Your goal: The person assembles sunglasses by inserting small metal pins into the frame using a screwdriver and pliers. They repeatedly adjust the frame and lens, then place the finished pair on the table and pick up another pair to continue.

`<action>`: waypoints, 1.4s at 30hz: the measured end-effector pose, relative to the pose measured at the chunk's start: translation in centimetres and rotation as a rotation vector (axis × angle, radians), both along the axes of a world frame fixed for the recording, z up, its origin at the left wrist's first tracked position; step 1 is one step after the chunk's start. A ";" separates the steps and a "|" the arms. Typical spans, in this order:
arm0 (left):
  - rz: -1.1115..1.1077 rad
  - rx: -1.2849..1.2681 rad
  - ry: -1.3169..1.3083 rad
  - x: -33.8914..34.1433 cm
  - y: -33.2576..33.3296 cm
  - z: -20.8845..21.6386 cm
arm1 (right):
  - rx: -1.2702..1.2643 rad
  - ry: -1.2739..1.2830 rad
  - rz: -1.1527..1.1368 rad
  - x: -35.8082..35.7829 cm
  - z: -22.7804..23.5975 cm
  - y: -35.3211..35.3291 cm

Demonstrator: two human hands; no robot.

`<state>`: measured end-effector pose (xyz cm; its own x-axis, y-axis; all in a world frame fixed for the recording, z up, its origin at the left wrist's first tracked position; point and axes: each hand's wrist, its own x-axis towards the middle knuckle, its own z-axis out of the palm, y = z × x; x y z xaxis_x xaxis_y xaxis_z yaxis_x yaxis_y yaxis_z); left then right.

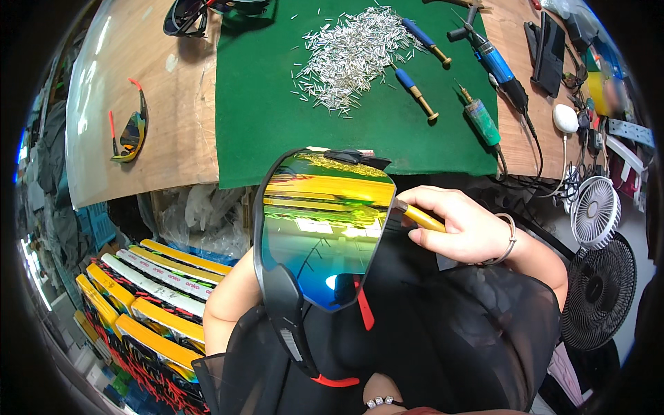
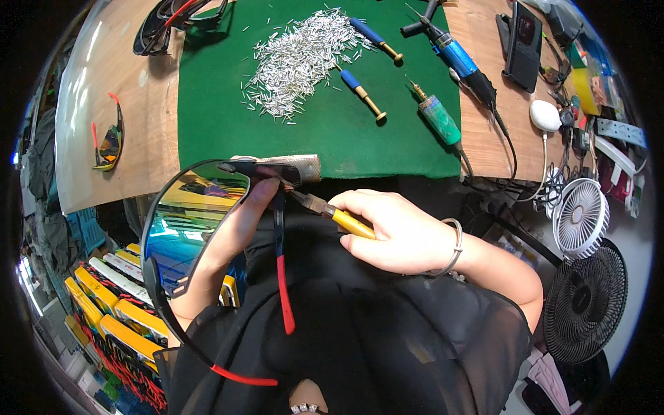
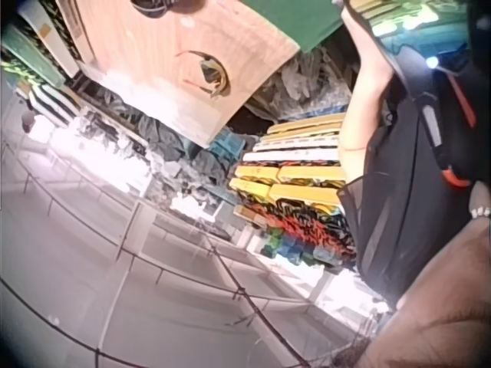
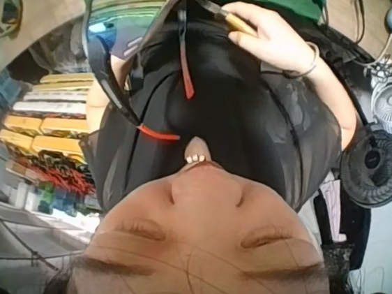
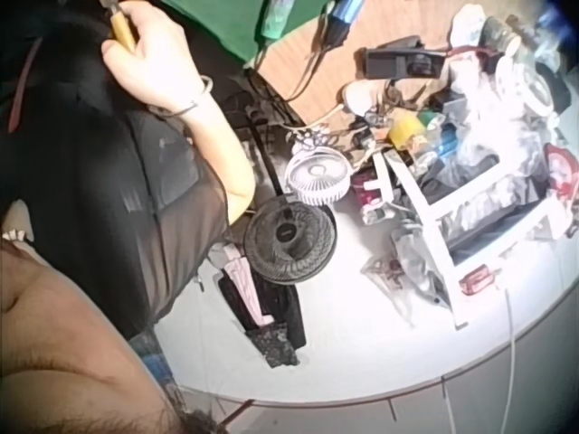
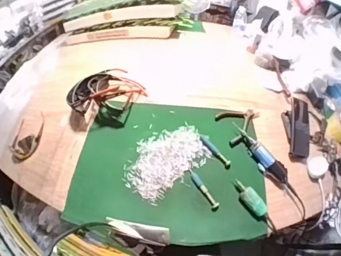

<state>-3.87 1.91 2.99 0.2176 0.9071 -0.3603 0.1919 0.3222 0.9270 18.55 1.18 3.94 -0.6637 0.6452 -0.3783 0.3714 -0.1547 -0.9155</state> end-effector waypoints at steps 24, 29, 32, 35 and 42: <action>0.027 -0.038 -0.181 -0.4 -0.3 -1.4 | -0.010 -0.058 -0.009 -0.3 0.3 0.6; 0.006 -0.341 -0.313 -0.5 1.5 -0.3 | 0.493 -0.182 -0.005 -0.5 0.4 -0.7; -0.073 -0.544 -0.519 -1.3 1.8 -2.1 | 0.868 -0.327 0.053 -0.7 0.0 -0.9; -0.048 -0.527 -0.450 -1.3 1.6 -2.2 | 0.968 -0.393 0.084 -0.6 0.1 -0.7; 0.115 -0.321 -0.476 -0.5 0.1 -1.3 | 0.564 -0.204 0.019 -0.1 -0.1 -0.3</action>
